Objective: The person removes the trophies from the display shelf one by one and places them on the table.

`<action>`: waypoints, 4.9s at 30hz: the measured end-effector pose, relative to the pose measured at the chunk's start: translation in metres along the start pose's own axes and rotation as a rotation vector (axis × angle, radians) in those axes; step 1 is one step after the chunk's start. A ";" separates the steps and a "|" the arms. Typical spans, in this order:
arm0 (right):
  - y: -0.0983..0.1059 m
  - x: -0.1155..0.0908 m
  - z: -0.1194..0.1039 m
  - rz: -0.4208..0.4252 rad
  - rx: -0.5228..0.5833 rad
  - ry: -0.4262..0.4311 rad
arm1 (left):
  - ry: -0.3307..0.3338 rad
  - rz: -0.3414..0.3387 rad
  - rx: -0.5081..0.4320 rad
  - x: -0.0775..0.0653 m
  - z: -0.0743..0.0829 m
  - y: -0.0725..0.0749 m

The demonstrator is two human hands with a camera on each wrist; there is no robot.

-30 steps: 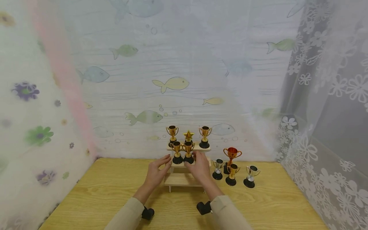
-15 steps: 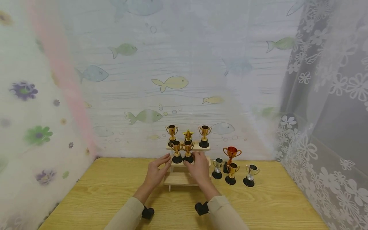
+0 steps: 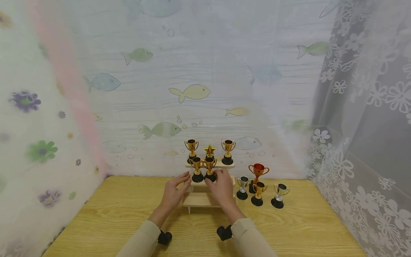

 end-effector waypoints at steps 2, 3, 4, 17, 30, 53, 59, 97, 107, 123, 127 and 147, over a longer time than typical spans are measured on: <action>0.000 0.000 0.000 0.003 0.013 -0.003 | -0.010 -0.001 0.000 0.000 0.000 0.000; 0.001 -0.001 0.000 0.006 0.020 -0.003 | -0.010 -0.002 -0.001 0.000 -0.001 0.000; 0.001 -0.001 0.000 0.005 0.025 -0.007 | -0.014 -0.002 0.003 0.000 -0.001 0.000; 0.014 0.000 -0.003 -0.063 0.035 -0.080 | -0.018 0.009 0.003 -0.001 -0.003 0.000; 0.028 -0.008 -0.004 -0.069 0.025 -0.045 | 0.003 -0.002 0.008 0.000 -0.002 0.001; 0.047 -0.029 0.007 -0.070 -0.015 0.001 | -0.003 0.001 0.005 0.000 0.000 0.000; 0.053 -0.034 0.012 -0.051 -0.023 0.016 | -0.006 0.000 0.011 -0.001 0.000 0.001; 0.077 -0.054 0.051 -0.097 -0.107 -0.033 | -0.005 0.008 0.009 0.001 0.001 0.000; 0.082 -0.058 0.065 -0.117 -0.116 -0.054 | 0.000 0.007 0.004 0.002 0.001 0.000; 0.077 -0.060 0.091 -0.136 -0.147 -0.087 | 0.002 0.007 0.000 0.000 0.004 0.001; 0.075 -0.061 0.094 -0.147 -0.154 -0.093 | 0.021 0.004 -0.017 -0.001 0.003 0.000; 0.060 -0.059 0.108 -0.146 -0.161 -0.105 | 0.041 0.001 -0.023 -0.001 0.002 0.000</action>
Point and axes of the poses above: each hand's wrist, its own x-axis towards the middle knuckle, its own y-axis out of the back of the hand, z = x × y, the point moved 4 cm from there along x, towards the middle knuckle, and after that the axes turned 10 degrees about -x, right-handed, at the moved point
